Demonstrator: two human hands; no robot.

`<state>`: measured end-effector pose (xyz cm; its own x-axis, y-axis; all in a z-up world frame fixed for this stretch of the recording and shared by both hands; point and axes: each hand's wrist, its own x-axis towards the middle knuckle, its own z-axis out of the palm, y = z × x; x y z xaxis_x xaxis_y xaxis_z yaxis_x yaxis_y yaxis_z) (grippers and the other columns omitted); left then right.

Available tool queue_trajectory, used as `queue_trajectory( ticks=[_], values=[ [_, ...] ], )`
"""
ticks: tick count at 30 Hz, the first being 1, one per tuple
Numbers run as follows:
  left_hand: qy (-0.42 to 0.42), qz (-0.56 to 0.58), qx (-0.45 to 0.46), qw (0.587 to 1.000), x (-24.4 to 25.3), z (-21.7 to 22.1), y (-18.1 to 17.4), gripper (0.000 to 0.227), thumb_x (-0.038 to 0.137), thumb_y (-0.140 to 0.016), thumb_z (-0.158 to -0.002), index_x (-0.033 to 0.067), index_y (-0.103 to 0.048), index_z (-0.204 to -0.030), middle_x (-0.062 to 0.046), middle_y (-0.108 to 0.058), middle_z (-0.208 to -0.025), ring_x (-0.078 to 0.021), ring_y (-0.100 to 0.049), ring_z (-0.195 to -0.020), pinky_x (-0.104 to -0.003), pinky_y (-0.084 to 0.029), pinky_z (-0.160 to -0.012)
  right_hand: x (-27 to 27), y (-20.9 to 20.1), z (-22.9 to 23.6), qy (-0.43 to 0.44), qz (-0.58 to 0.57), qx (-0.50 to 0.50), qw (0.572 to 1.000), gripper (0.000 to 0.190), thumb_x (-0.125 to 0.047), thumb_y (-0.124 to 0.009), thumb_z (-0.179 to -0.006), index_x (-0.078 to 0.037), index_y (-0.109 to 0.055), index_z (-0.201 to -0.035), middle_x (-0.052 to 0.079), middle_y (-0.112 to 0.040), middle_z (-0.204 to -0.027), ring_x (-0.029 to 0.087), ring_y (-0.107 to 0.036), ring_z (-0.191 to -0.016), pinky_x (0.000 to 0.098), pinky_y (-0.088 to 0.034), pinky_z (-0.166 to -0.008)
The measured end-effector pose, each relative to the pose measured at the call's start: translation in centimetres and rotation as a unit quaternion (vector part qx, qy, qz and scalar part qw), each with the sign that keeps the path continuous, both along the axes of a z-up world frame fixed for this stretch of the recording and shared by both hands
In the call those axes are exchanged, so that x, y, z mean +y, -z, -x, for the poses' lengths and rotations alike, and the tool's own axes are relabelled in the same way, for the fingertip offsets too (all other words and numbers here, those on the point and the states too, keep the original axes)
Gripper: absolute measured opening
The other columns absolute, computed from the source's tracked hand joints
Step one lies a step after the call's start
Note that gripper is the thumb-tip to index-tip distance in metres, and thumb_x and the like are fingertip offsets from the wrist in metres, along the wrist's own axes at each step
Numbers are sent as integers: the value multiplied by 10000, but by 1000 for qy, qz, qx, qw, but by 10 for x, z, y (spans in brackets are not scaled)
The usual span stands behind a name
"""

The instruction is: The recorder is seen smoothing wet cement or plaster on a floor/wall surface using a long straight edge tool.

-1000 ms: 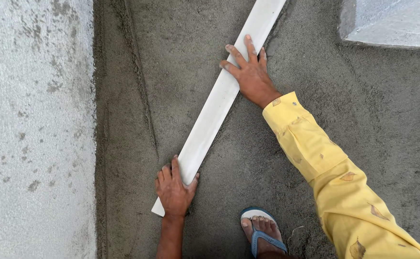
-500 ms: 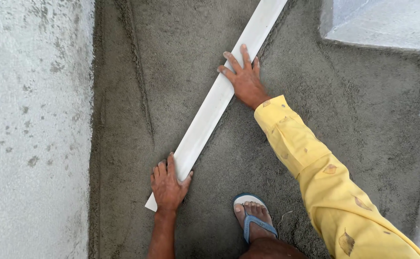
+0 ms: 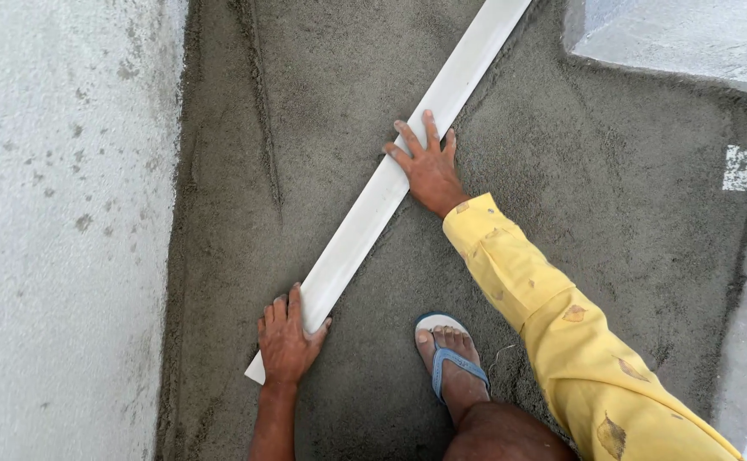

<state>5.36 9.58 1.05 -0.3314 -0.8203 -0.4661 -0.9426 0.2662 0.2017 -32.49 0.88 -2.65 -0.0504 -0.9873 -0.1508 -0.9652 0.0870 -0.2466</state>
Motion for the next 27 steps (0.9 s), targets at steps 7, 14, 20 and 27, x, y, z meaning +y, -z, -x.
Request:
queue_trajectory(
  ticks=[7,14,20,27],
  values=[
    [9,3,2,1000,30,-37,-6,974,551,-813,-738,104,-410,-1504,-155,-551,-1241,-313,-531,-1151,-520,-414,-1039,38,2,-33,1,-7,9,1000,531,-73,-618,-932,-271,-593,-1424,96,-259,-1668,503,-34,-1532,858,-103,-1105],
    [10,-10,-12,1000,63,-73,-9,981,561,-814,-736,122,-402,-1510,-138,-555,-1237,-299,-531,-1159,-504,-421,-1042,74,-4,-65,-8,-18,16,1000,532,-72,-598,-942,-281,-581,-1431,101,-264,-1654,503,-54,-1523,858,-111,-1095],
    [16,-2,-14,1000,88,-103,-12,1001,558,-822,-714,124,-401,-1511,-137,-551,-1252,-297,-528,-1168,-487,-423,-1041,102,-17,-93,-23,-22,34,999,561,-84,-600,-934,-297,-554,-1451,106,-289,-1654,510,-99,-1522,850,-134,-1087],
    [22,-7,-33,999,119,-131,-13,999,594,-805,-715,143,-401,-1509,-129,-551,-1253,-287,-528,-1165,-474,-427,-1043,135,-14,-117,-39,-7,55,998,562,-118,-606,-933,-306,-540,-1459,113,-330,-1634,533,-167,-1501,833,-148,-1108]
  ],
)
